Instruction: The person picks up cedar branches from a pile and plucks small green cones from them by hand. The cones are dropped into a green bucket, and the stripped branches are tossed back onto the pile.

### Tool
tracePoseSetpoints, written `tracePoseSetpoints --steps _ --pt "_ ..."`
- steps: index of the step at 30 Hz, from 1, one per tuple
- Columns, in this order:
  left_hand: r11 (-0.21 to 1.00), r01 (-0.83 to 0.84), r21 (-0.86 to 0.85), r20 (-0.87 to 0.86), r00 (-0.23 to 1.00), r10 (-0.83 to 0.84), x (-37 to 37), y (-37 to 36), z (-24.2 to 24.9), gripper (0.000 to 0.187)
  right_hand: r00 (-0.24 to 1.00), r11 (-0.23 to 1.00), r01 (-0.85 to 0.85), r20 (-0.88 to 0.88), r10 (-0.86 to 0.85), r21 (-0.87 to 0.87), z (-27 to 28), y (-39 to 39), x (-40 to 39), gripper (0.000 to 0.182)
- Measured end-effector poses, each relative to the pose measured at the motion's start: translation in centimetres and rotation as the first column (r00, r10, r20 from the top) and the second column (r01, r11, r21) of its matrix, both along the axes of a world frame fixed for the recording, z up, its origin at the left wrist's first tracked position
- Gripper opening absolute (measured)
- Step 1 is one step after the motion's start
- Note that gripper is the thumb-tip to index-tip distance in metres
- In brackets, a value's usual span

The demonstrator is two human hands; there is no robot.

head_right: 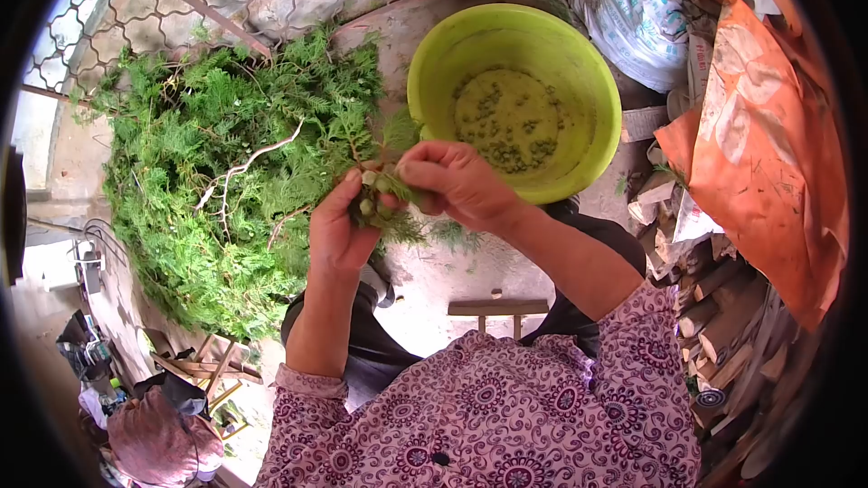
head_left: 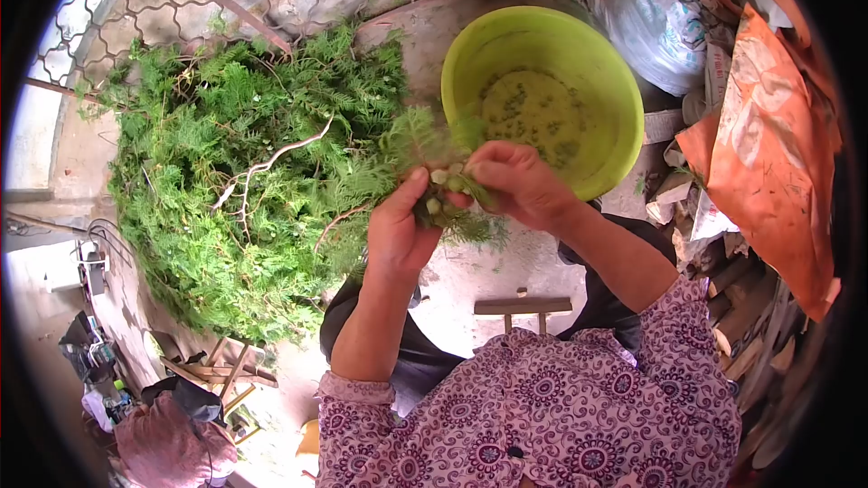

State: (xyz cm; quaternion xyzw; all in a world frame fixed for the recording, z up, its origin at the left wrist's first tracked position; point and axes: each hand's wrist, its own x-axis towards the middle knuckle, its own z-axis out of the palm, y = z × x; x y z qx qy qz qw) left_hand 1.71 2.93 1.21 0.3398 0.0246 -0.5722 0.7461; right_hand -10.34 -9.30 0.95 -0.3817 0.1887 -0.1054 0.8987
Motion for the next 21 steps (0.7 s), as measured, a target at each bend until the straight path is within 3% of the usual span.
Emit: tracePoseSetpoints --steps 2,3,5,6,8,9,10,11,12,13,14,18,20,21 --pt "0.998 -0.055 0.002 -0.007 0.998 0.055 0.8 0.2 -0.8 0.024 0.987 0.978 -0.040 0.160 0.006 0.207 0.9 -0.6 -0.5 0.010" --pt "0.995 -0.104 0.005 -0.013 0.994 0.104 1.2 0.2 -1.0 0.024 0.986 0.978 -0.044 0.165 0.010 0.202 1.2 -1.2 -0.7 0.010" --pt "0.996 -0.092 0.003 0.073 0.993 0.091 0.8 0.1 -1.1 0.024 0.999 0.998 -0.009 -0.047 0.006 -0.065 1.3 -2.8 -1.1 0.009" --pt "0.997 -0.083 0.005 0.151 0.985 0.081 0.5 0.2 -1.2 0.023 0.999 0.998 -0.005 -0.050 0.002 -0.063 0.7 -3.5 -1.1 0.009" --pt "0.994 -0.089 0.056 0.181 0.980 0.078 0.5 0.2 -2.1 0.023 0.964 0.846 0.040 -0.203 -0.174 -0.531 -0.9 -4.9 -0.7 0.016" --pt "0.990 -0.097 0.104 0.216 0.974 0.073 0.6 0.1 -2.5 0.024 0.964 0.842 0.040 -0.200 -0.174 -0.538 -1.3 -5.2 -0.6 0.016" --pt "0.990 -0.098 0.097 0.218 0.973 0.075 0.7 0.0 -2.7 0.024 0.932 0.532 0.054 -0.148 -0.330 -0.845 -1.6 -5.4 -0.6 0.022" --pt "0.986 -0.121 0.110 0.229 0.969 0.093 0.7 -0.1 -2.9 0.024 0.893 0.124 0.024 -0.034 -0.448 -0.992 -1.8 -5.5 -0.6 0.028" --pt "0.981 -0.144 0.127 0.240 0.964 0.111 0.7 -0.1 -3.0 0.024 0.894 0.123 0.025 -0.033 -0.448 -0.992 -1.9 -5.7 -0.6 0.028" --pt "0.981 -0.145 0.128 0.241 0.964 0.111 0.6 -0.1 -3.0 0.024 0.887 -0.214 -0.051 0.054 -0.459 -0.976 -2.0 -5.8 -0.7 0.031" --pt "0.977 -0.141 0.163 0.265 0.960 0.094 0.4 -0.1 -2.9 0.024 0.886 -0.524 -0.127 0.141 -0.441 -0.842 -2.1 -5.8 -0.7 0.035" --pt "0.968 -0.133 0.215 0.292 0.954 0.066 0.0 -0.1 -2.5 0.024 0.929 -0.419 -0.075 0.089 -0.358 -0.905 -1.3 -4.9 -0.3 0.029" --pt "0.967 -0.138 0.216 0.305 0.950 0.068 0.1 -0.2 -2.9 0.023 0.923 -0.113 -0.187 -0.136 -0.360 -0.976 -1.1 -4.9 -0.2 0.021" --pt "0.966 -0.147 0.213 0.319 0.945 0.073 0.1 -0.3 -3.1 0.023 0.923 -0.114 -0.187 -0.134 -0.362 -0.976 -0.8 -4.9 -0.1 0.021"
